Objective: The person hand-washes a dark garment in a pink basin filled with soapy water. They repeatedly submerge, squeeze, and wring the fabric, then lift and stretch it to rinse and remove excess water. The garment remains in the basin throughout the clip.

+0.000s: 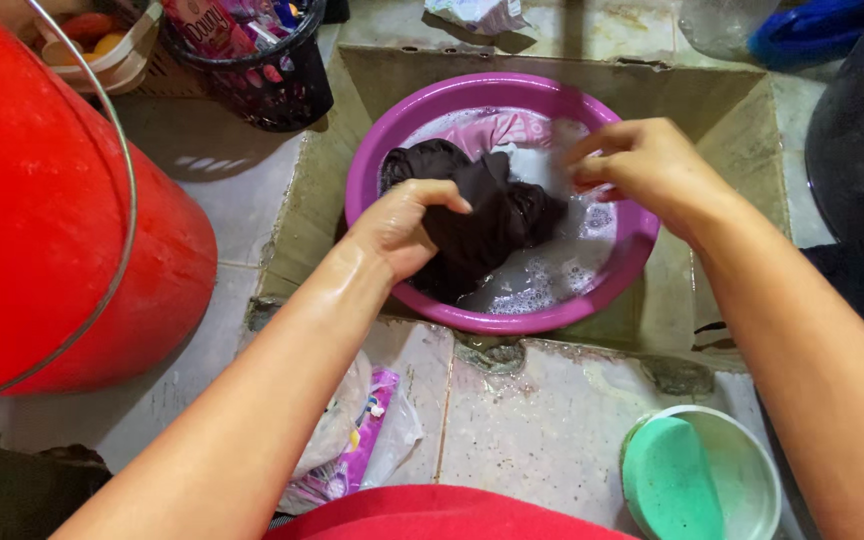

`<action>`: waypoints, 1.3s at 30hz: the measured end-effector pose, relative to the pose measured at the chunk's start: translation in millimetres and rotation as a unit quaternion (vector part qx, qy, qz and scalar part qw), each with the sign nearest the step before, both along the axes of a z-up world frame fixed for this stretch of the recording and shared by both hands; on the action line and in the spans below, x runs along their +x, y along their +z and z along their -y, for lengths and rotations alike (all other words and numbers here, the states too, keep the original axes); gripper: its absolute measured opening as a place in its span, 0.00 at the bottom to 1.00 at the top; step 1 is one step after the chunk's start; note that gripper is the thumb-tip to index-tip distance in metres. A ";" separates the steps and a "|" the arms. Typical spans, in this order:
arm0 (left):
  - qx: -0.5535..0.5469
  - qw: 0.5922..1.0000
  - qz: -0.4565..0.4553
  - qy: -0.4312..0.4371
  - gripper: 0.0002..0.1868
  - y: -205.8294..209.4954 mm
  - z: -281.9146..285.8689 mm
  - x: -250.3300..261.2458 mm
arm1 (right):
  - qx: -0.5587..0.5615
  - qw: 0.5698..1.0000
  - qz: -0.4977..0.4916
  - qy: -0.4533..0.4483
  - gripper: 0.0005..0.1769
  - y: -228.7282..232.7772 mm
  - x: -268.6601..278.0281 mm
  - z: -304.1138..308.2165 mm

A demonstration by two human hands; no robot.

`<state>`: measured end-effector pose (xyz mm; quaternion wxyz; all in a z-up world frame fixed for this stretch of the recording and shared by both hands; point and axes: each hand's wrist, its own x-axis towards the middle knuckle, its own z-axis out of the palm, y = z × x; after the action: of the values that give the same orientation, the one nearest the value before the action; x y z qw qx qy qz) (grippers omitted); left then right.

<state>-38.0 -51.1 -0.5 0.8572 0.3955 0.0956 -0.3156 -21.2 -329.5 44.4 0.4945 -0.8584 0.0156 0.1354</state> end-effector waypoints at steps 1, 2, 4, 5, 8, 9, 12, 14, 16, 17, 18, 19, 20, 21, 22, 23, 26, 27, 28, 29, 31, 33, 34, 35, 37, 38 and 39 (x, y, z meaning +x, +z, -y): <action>0.006 1.000 0.012 -0.007 0.18 2.1 4.9 -2.3 | 0.087 0.995 -0.046 0.010 0.11 -4.5 1.8 -3.7; 0.011 1.000 0.023 -0.014 0.18 4.1 10.4 -4.1 | 0.174 0.980 -0.091 0.019 0.12 -11.6 2.6 -10.8; 0.023 0.997 0.061 -0.032 0.18 8.5 18.5 -7.2 | 0.288 0.945 -0.153 0.008 0.13 -28.9 1.8 -27.0; 0.028 0.995 0.084 -0.044 0.18 10.0 21.5 -8.7 | 0.317 0.933 -0.171 -0.013 0.13 -39.7 -1.1 -37.7; 0.015 0.997 0.057 -0.050 0.18 14.8 19.7 -6.6 | 0.364 0.912 -0.186 -0.018 0.16 -54.7 -7.5 -42.3; 0.005 0.998 0.032 -0.046 0.18 15.8 15.4 -5.1 | 0.373 0.909 -0.184 -0.009 0.18 -55.4 -8.3 -37.7; 0.045 0.999 0.001 -0.015 0.21 18.4 -5.1 9.3 | 0.380 0.901 -0.060 -0.201 0.22 -44.9 -3.1 -7.3; 0.176 0.984 0.017 0.034 0.22 14.4 -22.4 17.5 | 0.302 0.927 0.014 -0.223 0.22 -38.2 3.9 12.8; 0.290 0.953 0.054 0.067 0.23 1.5 -24.7 28.9 | 0.194 0.953 0.073 -0.221 0.20 -39.1 11.0 20.6; 0.339 0.934 0.081 0.079 0.24 -6.8 -22.6 34.7 | 0.127 0.966 0.093 -0.204 0.18 -41.9 15.4 18.2; 0.386 0.912 0.108 0.091 0.26 -15.0 -19.3 41.4 | 0.059 0.974 0.112 -0.187 0.17 -45.9 17.7 14.5; 0.481 0.860 0.157 0.062 0.30 -23.1 -11.2 50.8 | -0.063 0.970 0.203 -0.120 0.20 -52.1 19.5 6.8; 0.568 0.796 0.205 0.033 0.34 -31.8 1.0 60.2 | -0.183 0.939 0.286 -0.047 0.25 -59.4 20.8 -3.5; 0.647 0.721 0.250 0.002 0.39 -40.9 12.4 66.5 | -0.208 0.951 0.225 -0.031 0.33 -67.5 21.5 -15.8; 0.673 0.689 0.268 -0.027 0.37 -50.7 26.0 70.5 | -0.232 0.959 0.163 -0.014 0.41 -75.0 22.4 -29.2; 0.697 0.655 0.285 -0.056 0.35 -60.1 40.0 72.8 | -0.267 0.955 0.129 0.010 0.44 -80.2 23.2 -40.5; 0.738 0.570 0.342 -0.111 0.33 -80.2 47.8 66.4 | -0.347 0.934 0.059 0.057 0.51 -91.4 21.5 -66.3; 0.745 0.546 0.364 -0.123 0.34 -85.3 48.5 63.6 | -0.361 0.929 0.059 0.054 0.52 -94.7 18.6 -69.8; 0.747 0.529 0.384 -0.121 0.35 -89.6 47.3 61.5 | -0.374 0.924 0.059 0.050 0.53 -97.9 17.0 -71.2; 0.749 0.512 0.404 -0.120 0.35 -93.9 44.5 58.2 | -0.383 0.920 0.059 0.058 0.52 -102.3 15.2 -71.0; 0.751 0.480 0.437 -0.121 0.36 -102.2 42.7 53.4 | -0.400 0.912 0.057 0.073 0.52 -114.4 12.3 -70.8; 0.752 0.452 0.463 -0.127 0.35 -109.1 42.0 51.4 | -0.468 0.875 0.081 0.091 0.52 -129.8 14.2 -72.4; 0.744 0.450 0.470 -0.152 0.32 -111.3 42.1 52.1 | -0.501 0.855 0.093 0.099 0.52 -138.3 16.0 -72.4; 0.736 0.448 0.476 -0.176 0.29 -112.8 42.7 53.8 | -0.404 0.902 0.139 0.063 0.54 -147.0 16.5 -70.9; 0.717 0.442 0.489 -0.226 0.24 -113.0 45.1 57.5 | -0.388 0.911 0.124 0.062 0.52 -163.8 19.9 -69.1; 0.708 0.439 0.494 -0.250 0.23 -111.8 47.6 58.5 | -0.393 0.912 0.096 0.070 0.51 -171.5 19.3 -68.1; 0.698 0.434 0.500 -0.274 0.22 -109.5 50.2 59.7 | -0.385 0.917 0.059 0.084 0.50 -177.6 17.9 -67.0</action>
<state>21.6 -101.3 -110.0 0.0569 0.9536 -0.2755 -0.1076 -3.3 -262.4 -133.3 0.1123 -0.9870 -0.0350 0.1094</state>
